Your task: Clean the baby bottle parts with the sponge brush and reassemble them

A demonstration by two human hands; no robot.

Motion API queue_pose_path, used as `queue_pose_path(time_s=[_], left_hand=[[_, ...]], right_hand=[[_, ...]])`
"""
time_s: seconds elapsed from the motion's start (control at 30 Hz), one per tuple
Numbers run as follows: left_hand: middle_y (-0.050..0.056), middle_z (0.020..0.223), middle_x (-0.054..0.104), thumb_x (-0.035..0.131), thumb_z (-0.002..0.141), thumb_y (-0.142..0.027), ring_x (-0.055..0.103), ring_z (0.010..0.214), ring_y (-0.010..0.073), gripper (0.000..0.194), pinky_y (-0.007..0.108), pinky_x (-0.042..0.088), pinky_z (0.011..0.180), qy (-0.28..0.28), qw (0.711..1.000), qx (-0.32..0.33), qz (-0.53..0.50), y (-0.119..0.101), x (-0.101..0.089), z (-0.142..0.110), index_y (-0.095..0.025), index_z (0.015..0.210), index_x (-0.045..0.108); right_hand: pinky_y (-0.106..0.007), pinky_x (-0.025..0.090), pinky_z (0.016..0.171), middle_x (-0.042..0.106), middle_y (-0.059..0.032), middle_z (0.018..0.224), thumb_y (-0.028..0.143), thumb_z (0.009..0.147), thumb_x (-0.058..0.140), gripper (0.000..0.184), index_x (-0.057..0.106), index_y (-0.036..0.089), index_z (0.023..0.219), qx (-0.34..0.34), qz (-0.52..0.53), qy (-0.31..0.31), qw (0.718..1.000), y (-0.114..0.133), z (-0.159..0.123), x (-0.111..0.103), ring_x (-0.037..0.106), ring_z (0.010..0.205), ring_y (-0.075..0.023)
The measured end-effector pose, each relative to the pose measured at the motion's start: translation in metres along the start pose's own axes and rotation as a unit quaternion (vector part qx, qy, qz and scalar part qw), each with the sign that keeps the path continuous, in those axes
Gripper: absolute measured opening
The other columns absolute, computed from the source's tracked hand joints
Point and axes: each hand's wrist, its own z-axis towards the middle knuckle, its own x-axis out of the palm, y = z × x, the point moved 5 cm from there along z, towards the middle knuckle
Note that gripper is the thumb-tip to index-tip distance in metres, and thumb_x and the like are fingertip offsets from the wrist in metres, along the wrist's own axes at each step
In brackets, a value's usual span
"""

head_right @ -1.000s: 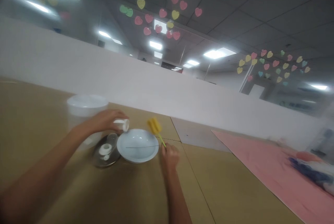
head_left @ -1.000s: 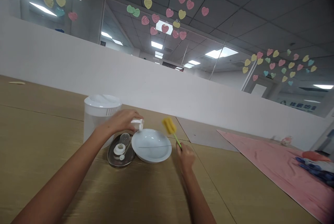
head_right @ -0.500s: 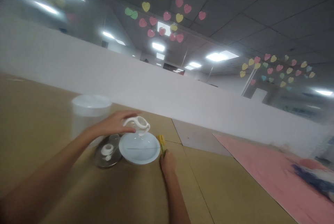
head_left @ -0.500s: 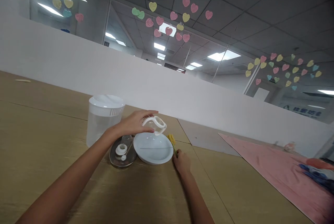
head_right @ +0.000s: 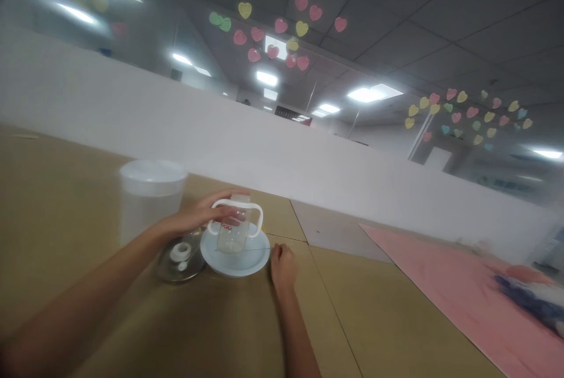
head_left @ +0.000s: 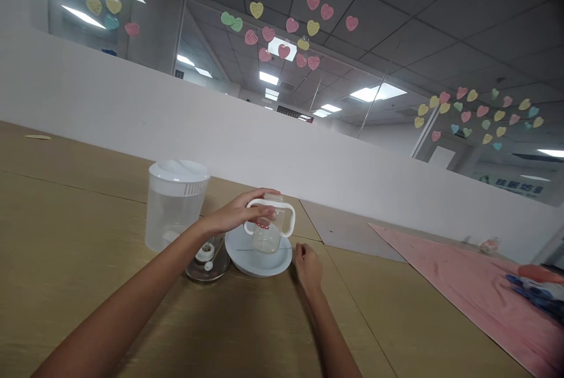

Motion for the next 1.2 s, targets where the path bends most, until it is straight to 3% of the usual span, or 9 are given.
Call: queue_pose_path(time_s=[0.23, 0.47, 0.63, 0.77, 0.93, 1.07, 1.2], left_hand=[[0.006, 0.107, 0.066, 0.058, 0.082, -0.044, 0.063, 0.096, 0.0216, 0.045, 0.032, 0.049, 0.081, -0.038, 0.999, -0.023, -0.013, 0.005, -0.005, 0.003, -0.025, 0.122, 0.052], [0.005, 0.12, 0.059, 0.061, 0.077, -0.043, 0.057, 0.106, 0.024, 0.054, 0.031, 0.047, 0.085, -0.073, 0.996, -0.029, 0.032, -0.001, -0.006, -0.001, -0.025, 0.126, 0.047], [0.007, 0.124, 0.056, 0.066, 0.072, -0.038, 0.051, 0.116, 0.0243, 0.067, 0.031, 0.045, 0.091, -0.073, 0.995, -0.038, 0.059, -0.001, -0.006, -0.002, -0.025, 0.132, 0.039], [0.008, 0.119, 0.057, 0.069, 0.067, -0.032, 0.053, 0.112, 0.0241, 0.076, 0.034, 0.045, 0.09, -0.04, 0.992, -0.038, 0.115, 0.007, -0.004, 0.001, -0.023, 0.135, 0.035], [0.007, 0.112, 0.06, 0.073, 0.06, -0.028, 0.058, 0.101, 0.0242, 0.073, 0.032, 0.046, 0.086, 0.028, 0.977, -0.033, 0.208, 0.012, 0.008, 0.002, -0.02, 0.128, 0.046], [0.003, 0.108, 0.063, 0.073, 0.06, -0.029, 0.06, 0.097, 0.0238, 0.063, 0.028, 0.045, 0.08, 0.135, 0.948, -0.044, 0.286, 0.006, 0.03, -0.006, -0.022, 0.12, 0.055], [0.003, 0.115, 0.06, 0.073, 0.059, -0.031, 0.056, 0.104, 0.0257, 0.063, 0.03, 0.042, 0.086, 0.209, 0.91, -0.023, 0.358, 0.006, 0.053, -0.012, -0.024, 0.12, 0.056]], right_hand=[[-0.024, 0.029, 0.053, 0.067, -0.0049, 0.07, 0.05, 0.09, 0.025, 0.049, 0.06, 0.021, 0.073, -0.008, 0.142, -0.016, 0.99, 0.005, -0.003, -0.002, 0.059, 0.066, -0.0185], [-0.023, 0.026, 0.051, 0.057, -0.001, 0.058, 0.05, 0.082, 0.037, 0.039, 0.049, 0.021, 0.059, -0.03, 0.128, -0.029, 0.991, 0.003, -0.002, 0.003, 0.051, 0.056, -0.0159], [-0.023, 0.025, 0.05, 0.054, -0.0005, 0.057, 0.05, 0.08, 0.038, 0.039, 0.042, 0.021, 0.055, -0.035, 0.134, -0.089, 0.986, 0.003, -0.002, -0.003, 0.046, 0.054, -0.0144], [-0.023, 0.026, 0.052, 0.053, -0.0009, 0.059, 0.054, 0.081, 0.036, 0.042, 0.041, 0.021, 0.056, -0.025, 0.156, -0.142, 0.977, 0.002, -0.004, -0.01, 0.045, 0.056, -0.0146], [-0.024, 0.028, 0.054, 0.053, -0.0009, 0.061, 0.061, 0.082, 0.034, 0.047, 0.043, 0.02, 0.059, -0.021, 0.187, -0.187, 0.964, 0.002, -0.005, -0.016, 0.044, 0.057, -0.0144], [-0.024, 0.03, 0.056, 0.053, -0.0008, 0.06, 0.065, 0.081, 0.032, 0.051, 0.046, 0.02, 0.061, -0.024, 0.198, -0.194, 0.96, 0.001, -0.006, -0.018, 0.045, 0.057, -0.0142], [-0.024, 0.031, 0.056, 0.055, -0.0015, 0.062, 0.064, 0.082, 0.033, 0.05, 0.047, 0.02, 0.062, -0.034, 0.195, -0.181, 0.963, 0.002, -0.006, -0.016, 0.046, 0.058, -0.0139]])
